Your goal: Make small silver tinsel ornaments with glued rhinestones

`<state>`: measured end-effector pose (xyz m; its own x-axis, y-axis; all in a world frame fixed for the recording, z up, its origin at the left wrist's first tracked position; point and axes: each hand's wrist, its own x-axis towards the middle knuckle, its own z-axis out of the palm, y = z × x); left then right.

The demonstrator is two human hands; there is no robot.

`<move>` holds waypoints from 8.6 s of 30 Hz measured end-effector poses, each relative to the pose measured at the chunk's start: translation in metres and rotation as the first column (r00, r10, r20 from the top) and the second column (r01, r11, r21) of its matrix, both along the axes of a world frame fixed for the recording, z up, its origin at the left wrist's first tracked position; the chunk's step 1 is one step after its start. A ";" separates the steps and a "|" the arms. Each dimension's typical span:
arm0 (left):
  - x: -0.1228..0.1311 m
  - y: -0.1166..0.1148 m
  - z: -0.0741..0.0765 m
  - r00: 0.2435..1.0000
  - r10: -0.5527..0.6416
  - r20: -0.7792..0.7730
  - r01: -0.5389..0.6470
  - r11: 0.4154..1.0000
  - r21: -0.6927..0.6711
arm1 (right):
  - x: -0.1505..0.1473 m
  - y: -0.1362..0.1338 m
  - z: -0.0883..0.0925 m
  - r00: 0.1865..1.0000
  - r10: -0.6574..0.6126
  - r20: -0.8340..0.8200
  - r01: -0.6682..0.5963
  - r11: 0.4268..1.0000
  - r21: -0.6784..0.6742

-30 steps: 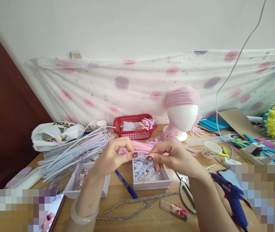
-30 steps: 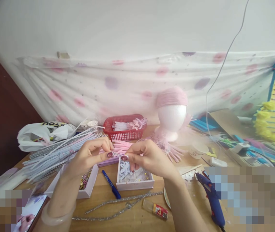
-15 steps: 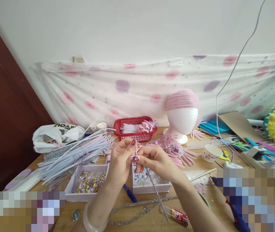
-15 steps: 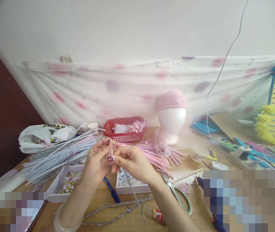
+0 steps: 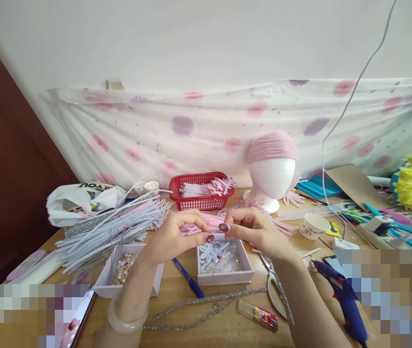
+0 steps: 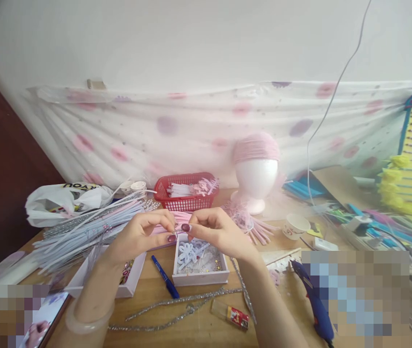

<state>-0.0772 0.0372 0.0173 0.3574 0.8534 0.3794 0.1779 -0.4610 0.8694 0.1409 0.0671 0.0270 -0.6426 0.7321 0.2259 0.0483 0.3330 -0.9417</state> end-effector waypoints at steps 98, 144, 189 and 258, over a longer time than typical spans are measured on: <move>-0.005 -0.003 0.004 0.997 -0.078 -0.022 0.080 0.989 0.124 | -0.018 0.006 -0.020 0.942 0.276 -0.191 -0.331 0.861 -0.387; -0.058 0.013 -0.005 0.744 0.630 0.221 -0.626 0.774 -0.098 | 0.085 0.004 0.018 0.381 -0.655 -0.652 0.769 0.617 -0.170; 0.047 0.003 -0.018 0.506 0.419 0.754 -0.171 0.905 -0.389 | -0.067 -0.016 -0.026 0.825 -0.313 -0.471 0.249 0.949 -0.194; 0.032 -0.018 -0.009 0.815 0.552 0.178 -0.552 0.643 0.531 | -0.041 -0.026 -0.006 0.911 -0.120 -0.395 0.049 0.981 -0.186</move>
<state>-0.0449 0.0187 0.0079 -0.1122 0.5448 0.8310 0.5543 -0.6598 0.5074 0.0997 0.0414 0.0211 -0.4570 0.8296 0.3207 -0.3253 0.1797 -0.9284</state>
